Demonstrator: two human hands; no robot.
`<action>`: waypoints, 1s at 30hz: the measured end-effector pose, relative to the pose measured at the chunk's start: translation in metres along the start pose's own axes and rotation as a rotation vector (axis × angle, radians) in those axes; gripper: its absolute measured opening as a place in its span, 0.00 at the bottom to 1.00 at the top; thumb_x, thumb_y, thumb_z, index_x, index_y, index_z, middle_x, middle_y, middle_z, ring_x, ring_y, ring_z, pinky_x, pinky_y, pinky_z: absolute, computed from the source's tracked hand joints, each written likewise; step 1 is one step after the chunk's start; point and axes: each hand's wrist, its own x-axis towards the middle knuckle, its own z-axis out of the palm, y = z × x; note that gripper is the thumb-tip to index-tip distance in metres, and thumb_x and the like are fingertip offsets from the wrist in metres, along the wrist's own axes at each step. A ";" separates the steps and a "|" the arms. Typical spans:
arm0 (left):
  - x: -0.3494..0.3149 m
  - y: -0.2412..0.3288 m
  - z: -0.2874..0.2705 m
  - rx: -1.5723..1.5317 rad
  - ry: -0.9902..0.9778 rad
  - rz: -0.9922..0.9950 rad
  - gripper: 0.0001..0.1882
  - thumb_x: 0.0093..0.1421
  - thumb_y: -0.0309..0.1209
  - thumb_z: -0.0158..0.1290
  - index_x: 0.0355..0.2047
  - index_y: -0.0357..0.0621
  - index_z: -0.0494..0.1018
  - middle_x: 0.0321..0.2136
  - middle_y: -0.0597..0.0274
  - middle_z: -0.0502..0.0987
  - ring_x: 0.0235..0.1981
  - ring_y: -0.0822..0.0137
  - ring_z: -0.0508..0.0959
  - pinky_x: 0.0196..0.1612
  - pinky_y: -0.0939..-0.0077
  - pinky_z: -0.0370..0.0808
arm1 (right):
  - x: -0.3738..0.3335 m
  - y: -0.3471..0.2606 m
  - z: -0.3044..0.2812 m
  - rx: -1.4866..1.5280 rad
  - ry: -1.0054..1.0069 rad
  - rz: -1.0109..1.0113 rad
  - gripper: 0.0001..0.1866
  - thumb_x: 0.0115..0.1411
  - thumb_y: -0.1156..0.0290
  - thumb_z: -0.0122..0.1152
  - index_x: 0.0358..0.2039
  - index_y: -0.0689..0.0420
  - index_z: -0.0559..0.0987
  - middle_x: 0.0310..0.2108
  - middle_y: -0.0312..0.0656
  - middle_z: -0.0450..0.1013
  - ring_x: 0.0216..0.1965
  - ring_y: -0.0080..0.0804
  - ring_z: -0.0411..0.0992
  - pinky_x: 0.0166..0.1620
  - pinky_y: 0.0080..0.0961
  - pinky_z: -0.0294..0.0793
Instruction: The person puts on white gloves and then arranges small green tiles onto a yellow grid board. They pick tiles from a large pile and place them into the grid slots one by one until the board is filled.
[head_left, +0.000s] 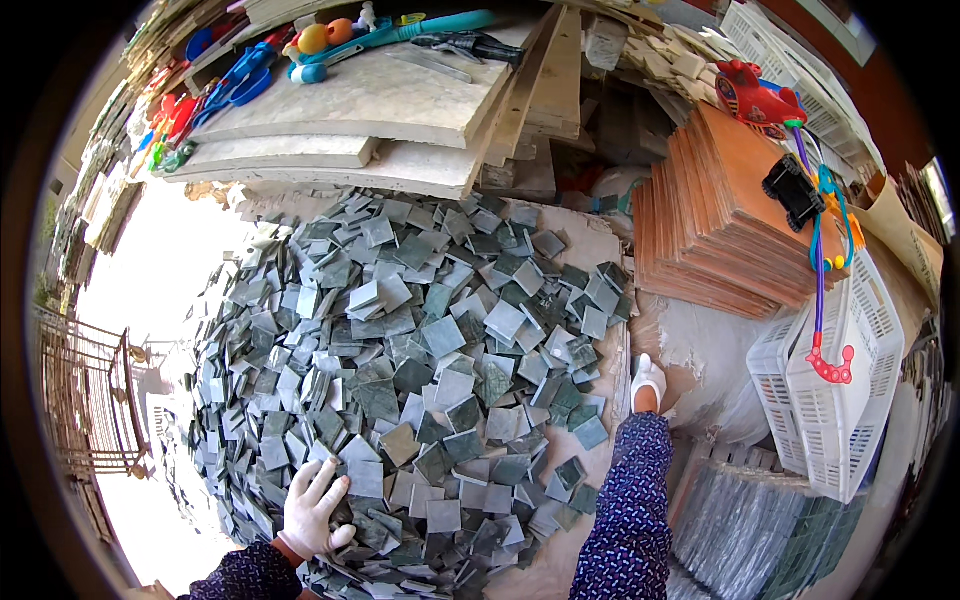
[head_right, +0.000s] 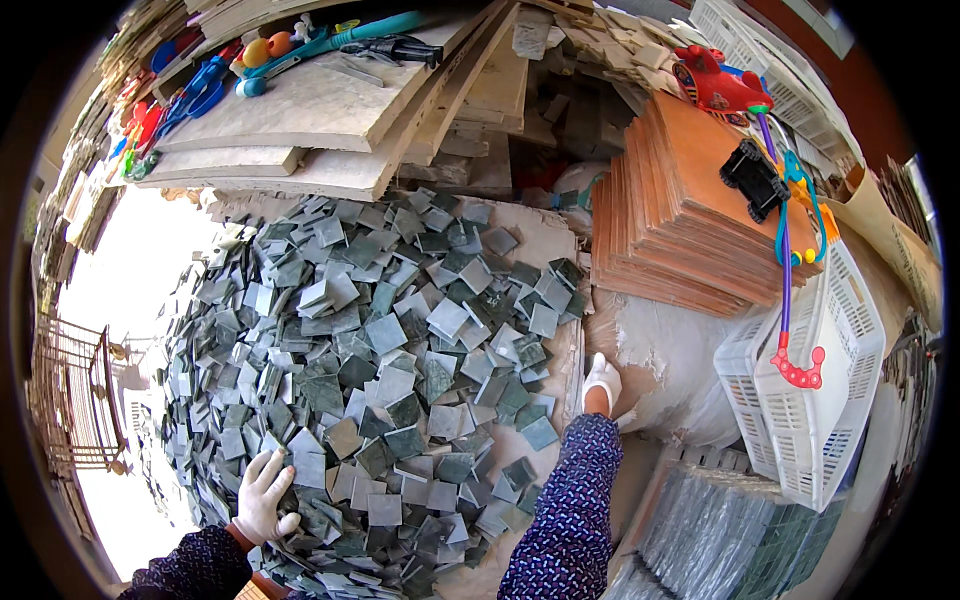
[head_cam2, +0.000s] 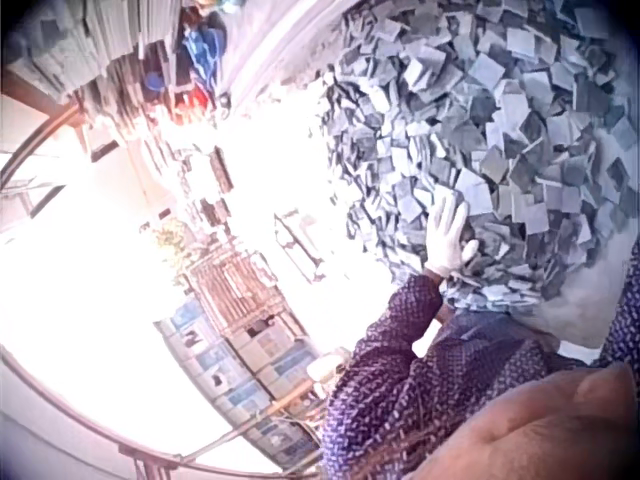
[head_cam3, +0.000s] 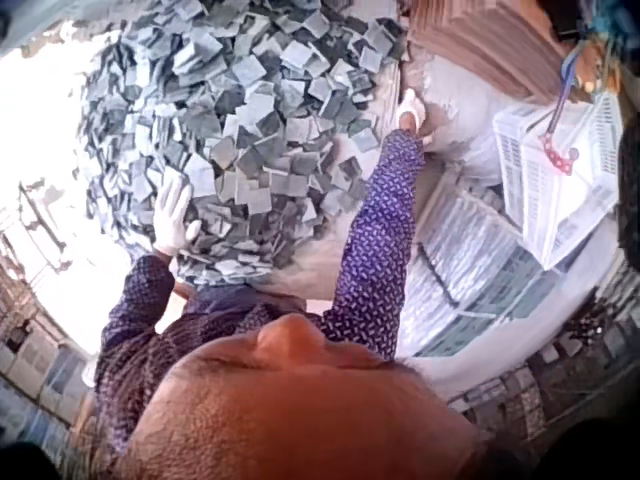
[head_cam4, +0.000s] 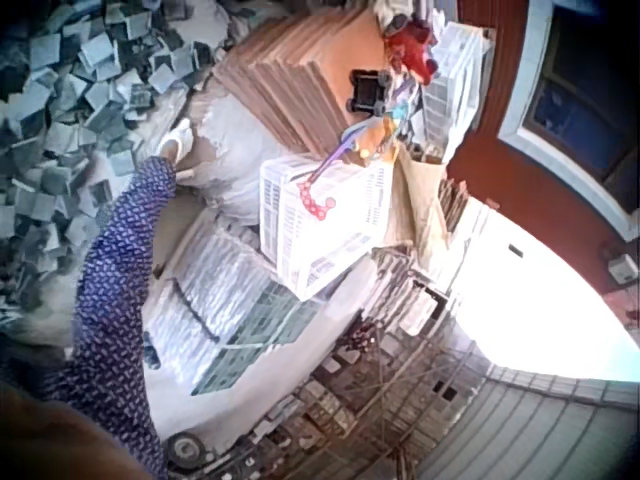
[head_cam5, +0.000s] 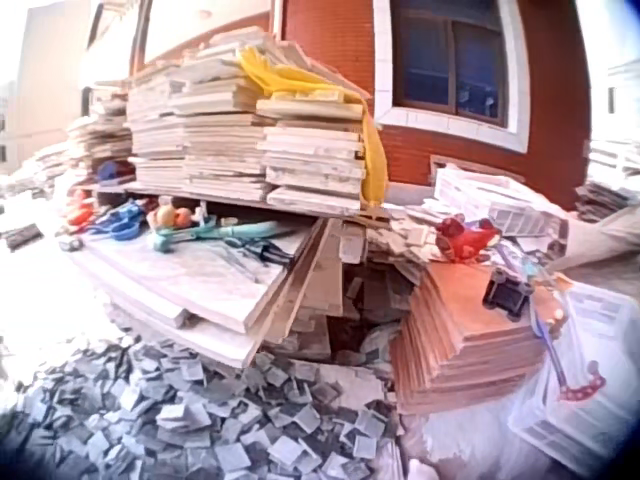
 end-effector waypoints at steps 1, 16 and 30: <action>-0.003 0.000 0.002 -0.019 0.002 -0.007 0.35 0.51 0.57 0.49 0.50 0.43 0.71 0.55 0.41 0.67 0.53 0.39 0.65 0.57 0.47 0.63 | -0.010 -0.003 -0.004 -0.042 0.097 -0.030 0.26 0.65 0.49 0.43 0.42 0.58 0.79 0.42 0.54 0.76 0.44 0.51 0.74 0.46 0.42 0.71; 0.004 -0.005 -0.010 -0.032 0.006 0.030 0.36 0.49 0.53 0.54 0.56 0.49 0.67 0.60 0.50 0.63 0.57 0.47 0.64 0.60 0.52 0.62 | -0.252 -0.199 0.077 -0.176 -0.156 -1.266 0.35 0.48 0.44 0.65 0.53 0.49 0.73 0.61 0.53 0.58 0.59 0.59 0.56 0.61 0.47 0.57; -0.044 -0.001 -0.003 -0.343 0.213 0.018 0.26 0.50 0.46 0.57 0.49 0.53 0.72 0.47 0.55 0.70 0.42 0.57 0.72 0.52 0.59 0.64 | -0.418 -0.150 0.037 -0.384 -0.303 -1.490 0.22 0.48 0.55 0.67 0.40 0.54 0.79 0.55 0.45 0.66 0.58 0.60 0.56 0.60 0.47 0.59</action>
